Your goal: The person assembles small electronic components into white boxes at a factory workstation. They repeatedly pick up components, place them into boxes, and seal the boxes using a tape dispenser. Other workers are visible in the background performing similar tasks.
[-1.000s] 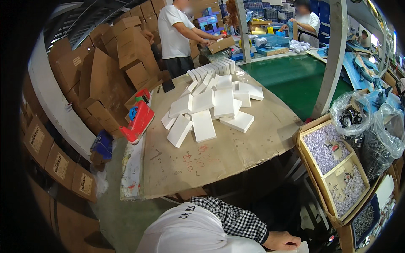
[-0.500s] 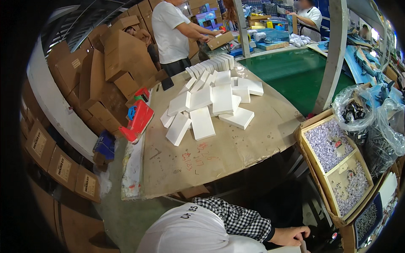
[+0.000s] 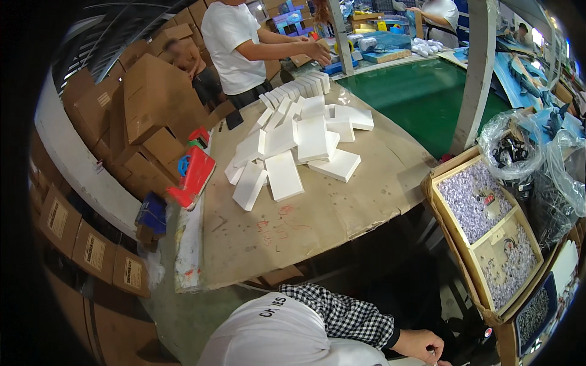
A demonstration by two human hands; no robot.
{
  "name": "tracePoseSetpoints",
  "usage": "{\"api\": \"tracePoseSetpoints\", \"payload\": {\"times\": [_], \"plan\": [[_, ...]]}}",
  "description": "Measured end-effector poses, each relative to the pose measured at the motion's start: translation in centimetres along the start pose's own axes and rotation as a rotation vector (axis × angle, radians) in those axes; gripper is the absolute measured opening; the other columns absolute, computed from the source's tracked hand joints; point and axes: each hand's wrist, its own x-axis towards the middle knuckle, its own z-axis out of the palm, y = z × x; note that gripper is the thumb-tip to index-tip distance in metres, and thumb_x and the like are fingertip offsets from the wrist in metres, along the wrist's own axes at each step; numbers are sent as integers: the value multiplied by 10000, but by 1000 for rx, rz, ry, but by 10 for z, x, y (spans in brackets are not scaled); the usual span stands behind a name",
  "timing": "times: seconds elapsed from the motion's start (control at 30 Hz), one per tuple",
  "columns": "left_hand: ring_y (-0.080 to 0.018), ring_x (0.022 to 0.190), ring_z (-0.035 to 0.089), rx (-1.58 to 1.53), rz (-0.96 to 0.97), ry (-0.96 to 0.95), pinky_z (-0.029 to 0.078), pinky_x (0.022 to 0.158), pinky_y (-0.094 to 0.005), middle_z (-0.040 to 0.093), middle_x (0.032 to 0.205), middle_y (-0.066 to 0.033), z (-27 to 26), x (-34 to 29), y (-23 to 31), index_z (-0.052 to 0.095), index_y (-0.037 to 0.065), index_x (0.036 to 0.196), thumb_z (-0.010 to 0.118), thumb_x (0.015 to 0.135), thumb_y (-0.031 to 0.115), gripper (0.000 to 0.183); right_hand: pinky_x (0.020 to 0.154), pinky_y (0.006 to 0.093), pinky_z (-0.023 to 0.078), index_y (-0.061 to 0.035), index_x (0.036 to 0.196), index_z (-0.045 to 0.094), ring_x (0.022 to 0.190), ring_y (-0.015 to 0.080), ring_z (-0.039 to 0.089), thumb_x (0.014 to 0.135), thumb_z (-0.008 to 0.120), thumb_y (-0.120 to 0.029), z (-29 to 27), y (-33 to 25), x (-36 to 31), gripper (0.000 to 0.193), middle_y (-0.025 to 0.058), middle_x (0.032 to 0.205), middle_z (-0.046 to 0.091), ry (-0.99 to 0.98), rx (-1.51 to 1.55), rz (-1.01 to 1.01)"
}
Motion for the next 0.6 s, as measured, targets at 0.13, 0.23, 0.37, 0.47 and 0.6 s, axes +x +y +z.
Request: {"api": "tracePoseSetpoints", "payload": {"times": [0.13, 0.23, 0.37, 0.47, 0.6], "plan": [[-163, 875, 599, -59, -42, 17, 475, 768, -294, 647, 918, -64, 0, -1, 10, 646, 48, 977, 629, 850, 182, 185, 877, 317, 436, 61, 1004, 612, 982, 219, 568, 908, 552, -21, 2, -15, 7, 140, 141, 1067, 623, -25, -65, 39], [-188, 806, 576, 31, 12, 97, 464, 705, -316, 610, 841, -75, -5, 0, 24, 625, 59, 923, 627, 818, 247, 215, 866, 309, 445, 59, 1038, 613, 970, 222, 578, 913, 552, -19, 8, -22, 10, 160, 141, 1069, 629, 5, -194, 32], [-188, 903, 645, -86, -120, 52, 510, 786, -285, 663, 1032, -125, -23, -12, 41, 598, 50, 1148, 627, 861, 132, 299, 703, 316, 509, 32, 964, 644, 818, 221, 643, 833, 581, -34, 16, -19, 20, 160, 138, 964, 669, 69, -203, -70], [-183, 846, 654, 6, -125, 58, 513, 760, -292, 668, 1007, -119, -18, -22, 49, 593, 79, 1186, 637, 848, 131, 345, 734, 302, 515, 24, 941, 681, 831, 258, 661, 789, 656, 14, 16, -19, 6, 154, 160, 922, 687, 146, -184, -31], [-127, 771, 619, 36, -230, 22, 502, 703, -237, 668, 945, -79, 8, -25, 64, 569, 105, 1255, 691, 840, 171, 437, 658, 270, 526, 12, 948, 695, 753, 219, 673, 807, 675, -11, 7, -26, -13, 145, 136, 875, 696, 231, -128, 35]]}}
